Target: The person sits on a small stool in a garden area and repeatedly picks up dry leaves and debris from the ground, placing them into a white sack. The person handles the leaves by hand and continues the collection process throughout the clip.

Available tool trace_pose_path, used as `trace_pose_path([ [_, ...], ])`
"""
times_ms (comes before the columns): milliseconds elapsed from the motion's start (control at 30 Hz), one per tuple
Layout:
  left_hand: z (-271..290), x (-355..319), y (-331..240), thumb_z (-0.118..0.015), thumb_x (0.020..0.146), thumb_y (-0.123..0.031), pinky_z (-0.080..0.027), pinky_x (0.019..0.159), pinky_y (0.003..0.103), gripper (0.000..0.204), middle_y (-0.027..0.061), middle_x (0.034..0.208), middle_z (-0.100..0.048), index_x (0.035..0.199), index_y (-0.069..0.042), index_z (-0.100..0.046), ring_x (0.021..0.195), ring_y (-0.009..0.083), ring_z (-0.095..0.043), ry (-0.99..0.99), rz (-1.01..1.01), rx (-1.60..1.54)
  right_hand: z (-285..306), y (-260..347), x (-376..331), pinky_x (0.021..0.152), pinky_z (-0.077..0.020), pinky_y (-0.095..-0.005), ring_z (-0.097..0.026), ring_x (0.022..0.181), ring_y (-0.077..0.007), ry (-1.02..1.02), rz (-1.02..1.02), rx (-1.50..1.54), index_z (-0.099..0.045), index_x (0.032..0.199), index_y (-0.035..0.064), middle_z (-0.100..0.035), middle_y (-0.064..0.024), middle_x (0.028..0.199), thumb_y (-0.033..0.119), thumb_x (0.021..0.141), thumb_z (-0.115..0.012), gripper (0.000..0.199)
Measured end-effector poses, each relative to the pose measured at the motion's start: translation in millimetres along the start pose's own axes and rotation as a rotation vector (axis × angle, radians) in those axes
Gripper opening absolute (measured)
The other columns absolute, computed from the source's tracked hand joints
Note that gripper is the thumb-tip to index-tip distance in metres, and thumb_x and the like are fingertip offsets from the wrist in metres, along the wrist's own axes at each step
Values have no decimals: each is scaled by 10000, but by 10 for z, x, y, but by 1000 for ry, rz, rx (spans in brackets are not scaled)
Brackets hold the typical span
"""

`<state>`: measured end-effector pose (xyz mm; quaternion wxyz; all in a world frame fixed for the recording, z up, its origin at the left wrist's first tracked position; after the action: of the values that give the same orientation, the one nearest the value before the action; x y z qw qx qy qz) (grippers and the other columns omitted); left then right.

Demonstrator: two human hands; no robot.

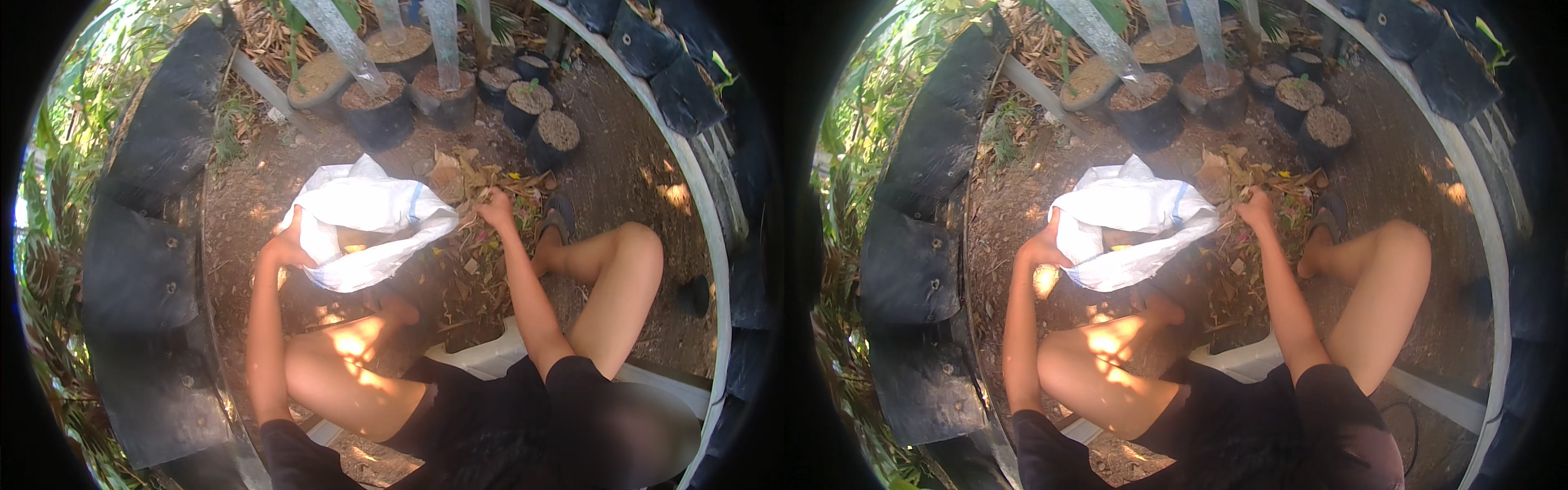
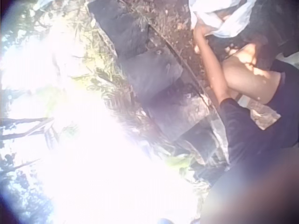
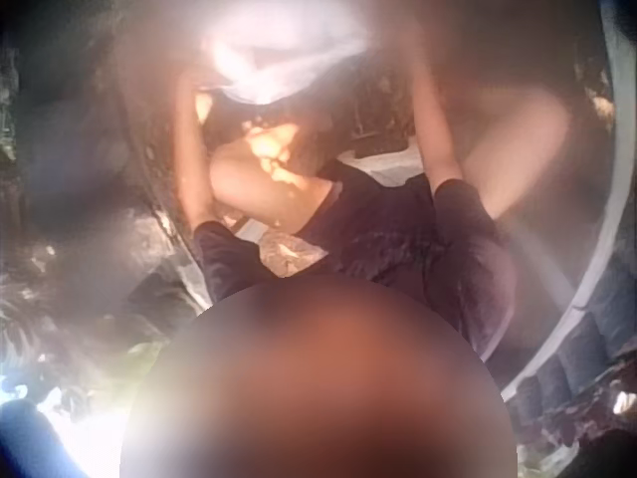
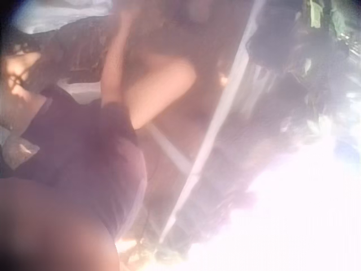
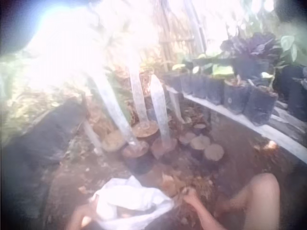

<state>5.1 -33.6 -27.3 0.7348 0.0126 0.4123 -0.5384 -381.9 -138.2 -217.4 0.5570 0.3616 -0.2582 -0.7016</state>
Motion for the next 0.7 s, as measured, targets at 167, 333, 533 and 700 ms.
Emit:
trace_pose_path([
  [167,-16,-31,-68,-736,484,6,-514,547,266,1267,253,1261,-392,1323,-54,211,835,223,-595,30,-19,12,423,749,21,645,-459,-277,-588,707,-151,15,137,690,-535,901,-4,-612,-111,817,91,638,-703,327],
  [333,-19,-19,-100,-745,498,11,-521,543,284,1267,286,1286,-336,1320,-56,216,832,233,-601,-13,-27,39,377,1551,-312,652,-467,-264,-577,783,-126,28,302,957,-494,959,5,-602,-95,904,91,693,-698,346],
  [533,-33,14,-225,-744,511,38,-519,547,311,1267,292,1289,-315,1307,-48,237,782,270,-607,-91,-60,20,-664,1909,-933,784,-466,-353,-554,933,-262,557,627,158,-478,1106,16,-554,-167,1034,226,620,-746,593],
  [700,70,38,-146,-794,420,-7,-525,551,312,1241,251,1108,-509,1341,5,39,814,249,-606,-284,-84,-25,-597,1906,-739,879,-423,-365,-514,1047,-319,868,661,-702,-472,1151,-49,-521,-230,1129,432,610,-696,758],
])
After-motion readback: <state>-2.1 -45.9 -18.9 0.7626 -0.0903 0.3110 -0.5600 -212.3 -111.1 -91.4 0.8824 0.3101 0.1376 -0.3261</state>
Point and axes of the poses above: each hand's wrist, its own x-axis towards the middle knuckle, its own z-axis out of the back of the hand, y = z × x, the point moved 6 cm from there along x, towards the middle knuckle
